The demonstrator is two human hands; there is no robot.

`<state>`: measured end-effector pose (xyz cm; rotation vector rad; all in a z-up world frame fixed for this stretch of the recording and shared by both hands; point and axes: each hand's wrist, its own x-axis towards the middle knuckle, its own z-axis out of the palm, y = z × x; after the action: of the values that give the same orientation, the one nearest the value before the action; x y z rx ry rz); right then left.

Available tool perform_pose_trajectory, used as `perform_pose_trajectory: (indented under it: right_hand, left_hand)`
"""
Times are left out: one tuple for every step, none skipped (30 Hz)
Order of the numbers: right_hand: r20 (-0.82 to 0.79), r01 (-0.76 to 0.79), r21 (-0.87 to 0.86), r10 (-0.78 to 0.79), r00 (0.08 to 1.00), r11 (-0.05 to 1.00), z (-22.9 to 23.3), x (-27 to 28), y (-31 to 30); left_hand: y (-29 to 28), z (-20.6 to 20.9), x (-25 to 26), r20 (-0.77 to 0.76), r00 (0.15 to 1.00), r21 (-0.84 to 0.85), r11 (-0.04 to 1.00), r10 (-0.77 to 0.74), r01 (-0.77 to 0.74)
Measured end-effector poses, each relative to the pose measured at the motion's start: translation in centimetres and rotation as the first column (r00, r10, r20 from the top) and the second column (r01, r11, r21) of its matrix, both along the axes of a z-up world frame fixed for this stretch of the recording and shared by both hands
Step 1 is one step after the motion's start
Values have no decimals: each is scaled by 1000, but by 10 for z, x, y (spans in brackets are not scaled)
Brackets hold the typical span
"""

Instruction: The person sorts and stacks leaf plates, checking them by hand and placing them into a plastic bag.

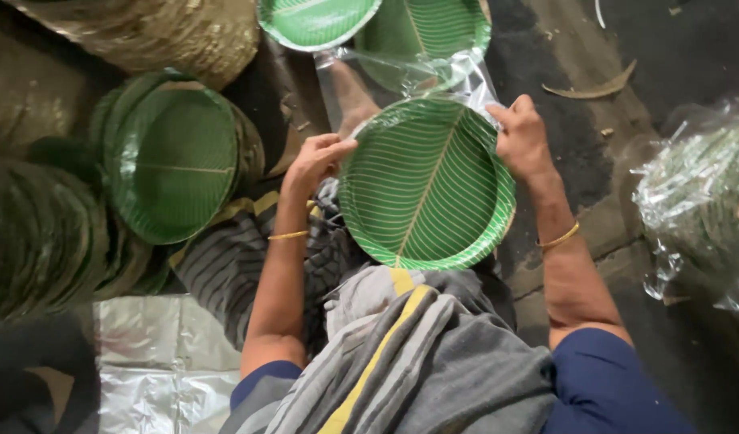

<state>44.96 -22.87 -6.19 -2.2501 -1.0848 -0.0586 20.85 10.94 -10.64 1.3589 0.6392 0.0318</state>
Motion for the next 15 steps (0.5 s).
perform_pose_trajectory:
  right_hand:
    - [5, -15, 9, 15, 1000, 1000, 4, -5, 7]
    - [136, -31, -94, 44, 990, 995, 8, -11, 13]
    - [262, -32, -195, 83, 961, 980, 12, -18, 18]
    - [268, -40, -187, 90, 959, 982, 19, -21, 20]
    - [266, -48, -182, 96, 959, 982, 26, -24, 22]
    - [263, -58, -180, 104, 959, 982, 33, -27, 23]
    - [268, -67, -176, 113, 957, 982, 34, -29, 17]
    - [174, -91, -39, 97, 980, 995, 35, -30, 12]
    - [75, -102, 99, 95, 993, 990, 36, -31, 8]
    - [81, -114, 105, 105, 991, 988, 29, -31, -6]
    - [0, -82, 267, 85, 996, 960, 23, -29, -19]
    - [-89, -32, 415, 75, 993, 909, 14, -29, -36]
    - [-88, -39, 415, 83, 993, 909, -2, -30, -45]
    - [-246, 133, 456, -20, 969, 880, -19, -36, -62]
    - [-402, 305, 466, -108, 909, 830, -37, -42, -78]
  left_hand:
    - [-1, -1, 1, 5, 1000, 9, 1000, 15, -15]
    - [-2, -2, 2, 41, 999, 26, 1000, 10, -11]
    - [-3, -3, 4, 76, 997, 44, 999, 4, -7]
    - [-5, -4, 8, 81, 997, 51, 999, 12, -17]
    - [-6, -5, 12, 164, 986, 89, 995, 32, -48]
    - [-10, -7, 15, 246, 968, 122, 989, 50, -82]
    - [-13, 1, 11, 251, 966, 125, 988, 58, -92]
    - [-15, 9, 7, 288, 956, 180, 978, 52, -108]
    - [-17, 17, 3, 323, 945, 234, 964, 44, -125]
    - [-17, 17, -8, 329, 943, 240, 961, 53, -137]
    - [-16, 15, -18, 365, 930, 299, 950, -32, -85]
    - [-19, 12, -29, 391, 913, 356, 934, -119, -30]
    - [-27, 22, -46, 392, 913, 357, 933, -113, -38]
    - [-37, 30, -63, 319, 919, 351, 930, -231, 112]
    - [-48, 39, -78, 248, 903, 333, 906, -350, 260]
